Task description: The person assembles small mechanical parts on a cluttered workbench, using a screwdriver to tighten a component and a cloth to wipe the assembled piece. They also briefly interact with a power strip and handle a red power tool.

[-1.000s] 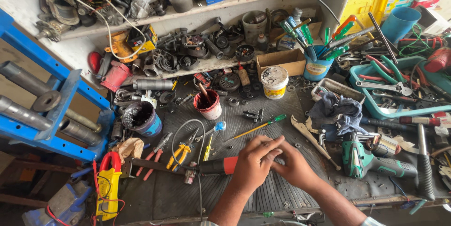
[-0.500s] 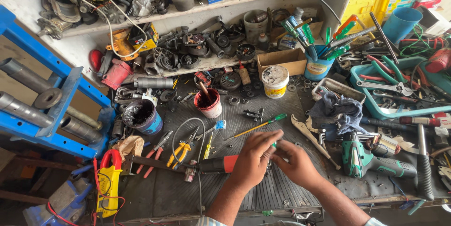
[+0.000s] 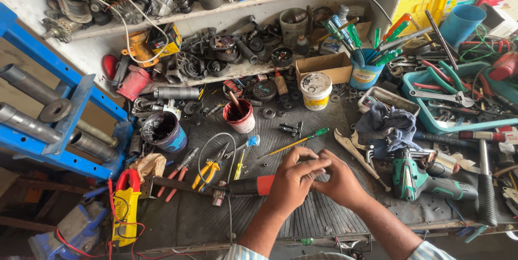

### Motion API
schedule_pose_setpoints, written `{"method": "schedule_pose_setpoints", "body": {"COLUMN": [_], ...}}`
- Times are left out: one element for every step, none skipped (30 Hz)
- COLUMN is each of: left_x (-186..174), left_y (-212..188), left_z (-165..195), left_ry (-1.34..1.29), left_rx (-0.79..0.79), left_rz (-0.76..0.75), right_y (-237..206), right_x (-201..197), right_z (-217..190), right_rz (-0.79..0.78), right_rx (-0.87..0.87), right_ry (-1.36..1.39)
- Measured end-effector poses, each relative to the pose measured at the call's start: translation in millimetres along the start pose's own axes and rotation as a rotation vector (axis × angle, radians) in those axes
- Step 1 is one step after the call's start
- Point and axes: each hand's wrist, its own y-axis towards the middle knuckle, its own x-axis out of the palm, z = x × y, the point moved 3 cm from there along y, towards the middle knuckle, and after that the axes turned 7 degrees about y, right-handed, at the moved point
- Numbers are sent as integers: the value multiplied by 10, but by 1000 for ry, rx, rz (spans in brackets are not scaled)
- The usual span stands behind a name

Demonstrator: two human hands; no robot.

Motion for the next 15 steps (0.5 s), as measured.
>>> {"method": "schedule_pose_setpoints", "body": {"left_x": [-11,-21,-35,-45,-45,-53,-47,-37,-24,-27,-38,-48,-81,-116,-129], "left_y": [-2,2,-8,-13,-15,-15,-3,12,25,40,64,83,99,110,103], "left_z": [-4,-6,-1,3,16,30,19,11,6,5,-1,-9,24,48,78], "left_ry": [47,94,141,189,235,281,254,227,200,164,129,93,121,146,171], "left_rx": [50,102,151,184,218,253,178,103,28,-23,-72,-121,-14,90,191], "left_rz": [27,55,80,92,104,114,87,57,26,19,16,12,33,51,67], "right_y": [-5,-5,-6,-2,12,23,31,41,34,28,22,19,17,15,21], "right_x": [11,21,37,28,14,1,-10,-20,-29,-11,1,14,12,12,17], "right_z": [8,9,4,-1,-11,-24,-39,-54,-67,-90,-109,-122,-103,-78,-51], "right_rz": [-50,-101,-153,-131,-108,-83,-51,-20,10,-32,-76,-122,-115,-109,-106], "right_rx": [22,44,70,79,88,98,98,100,102,60,15,-29,8,48,90], "right_ry": [160,318,476,440,402,364,240,117,-6,112,229,344,315,288,261]}}
